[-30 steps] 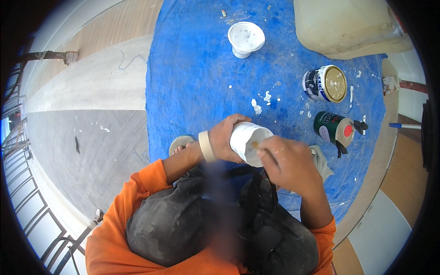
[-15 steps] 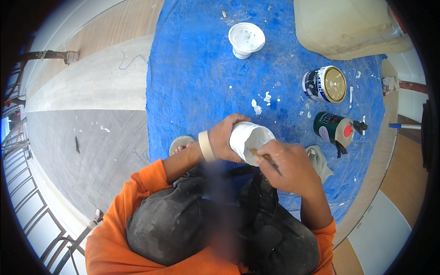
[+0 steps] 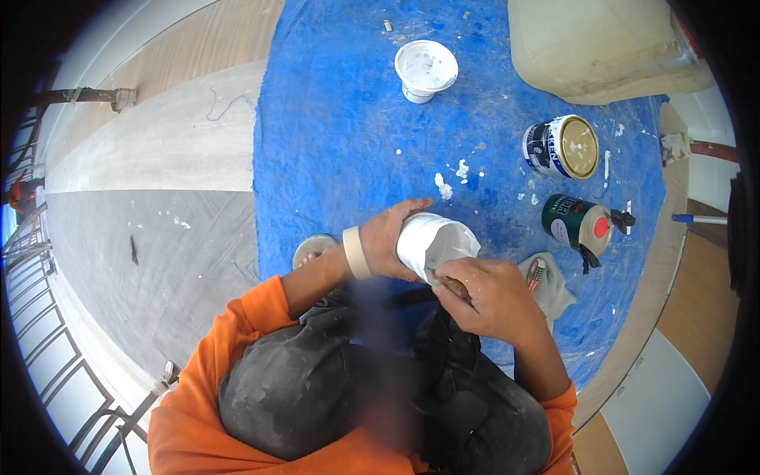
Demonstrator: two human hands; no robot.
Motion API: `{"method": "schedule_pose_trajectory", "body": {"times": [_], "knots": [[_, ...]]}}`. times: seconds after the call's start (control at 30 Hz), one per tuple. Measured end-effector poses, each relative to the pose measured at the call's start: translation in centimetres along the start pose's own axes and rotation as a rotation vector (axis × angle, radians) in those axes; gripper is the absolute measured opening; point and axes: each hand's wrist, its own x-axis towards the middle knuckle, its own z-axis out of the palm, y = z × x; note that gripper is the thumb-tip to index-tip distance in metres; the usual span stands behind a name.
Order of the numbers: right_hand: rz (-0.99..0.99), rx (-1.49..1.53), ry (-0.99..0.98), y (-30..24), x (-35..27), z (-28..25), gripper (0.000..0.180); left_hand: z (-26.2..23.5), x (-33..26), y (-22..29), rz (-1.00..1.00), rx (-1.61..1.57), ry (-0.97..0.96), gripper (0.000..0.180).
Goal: The person mixes white paint in a plastic cup using a screwdriver. They stir the contents thoroughly, scraping the sides of the cup to ensure a consistent mixture. The person then pours the mixed paint into a second plastic cup and continues to stir the contents of the second cup.
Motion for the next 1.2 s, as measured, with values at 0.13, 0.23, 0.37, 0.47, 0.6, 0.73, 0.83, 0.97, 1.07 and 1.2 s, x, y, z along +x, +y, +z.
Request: {"method": "schedule_pose_trajectory", "body": {"times": [0.13, 0.23, 0.37, 0.47, 0.6, 0.73, 0.83, 0.97, 1.07, 1.2], "knots": [[0.027, -0.1, 0.184, 0.5, 0.3, -0.1, 0.015, 0.0, -0.1, 0.2, -0.031, 0.034, -0.004, 0.117], [-0.001, 0.031, -0.046, 0.6, -0.1, 0.1, 0.015, 0.2, -0.3, -0.3, -0.019, 0.044, 0.004, 0.115], [0.064, 0.013, 0.108, 0.6, 0.3, 0.5, 0.015, 0.4, -0.2, -0.5, 0.0, 0.031, 0.014, 0.114], [0.053, -0.036, 0.0, 0.6, 0.3, -0.1, 0.015, 0.0, -0.1, -0.3, -0.017, 0.035, -0.013, 0.113], [0.075, 0.015, 0.126, 0.2, 0.6, 0.2, 0.014, 0.3, -0.1, -0.3, 0.036, 0.072, 0.027, 0.112], [0.02, 0.063, -0.053, 0.5, 0.1, 0.0, 0.015, 0.1, 0.0, -0.2, -0.013, 0.047, -0.024, 0.112], [0.083, 0.049, 0.195, 0.2, 0.6, 0.4, 0.014, 0.1, 0.0, -0.2, -0.019, 0.034, -0.031, 0.112], [0.04, 0.046, 0.039, 0.2, 0.5, -0.4, 0.015, 0.1, -0.2, -0.5, -0.003, 0.026, -0.014, 0.112], [0.087, 0.114, 0.132, 0.1, 0.5, -0.2, 0.015, 0.4, -0.3, -0.7, 0.014, 0.02, 0.004, 0.113], [0.059, 0.062, 0.029, 0.4, 0.2, 0.1, 0.015, 0.1, -0.2, -0.5, -0.055, 0.025, -0.083, 0.112]]}}
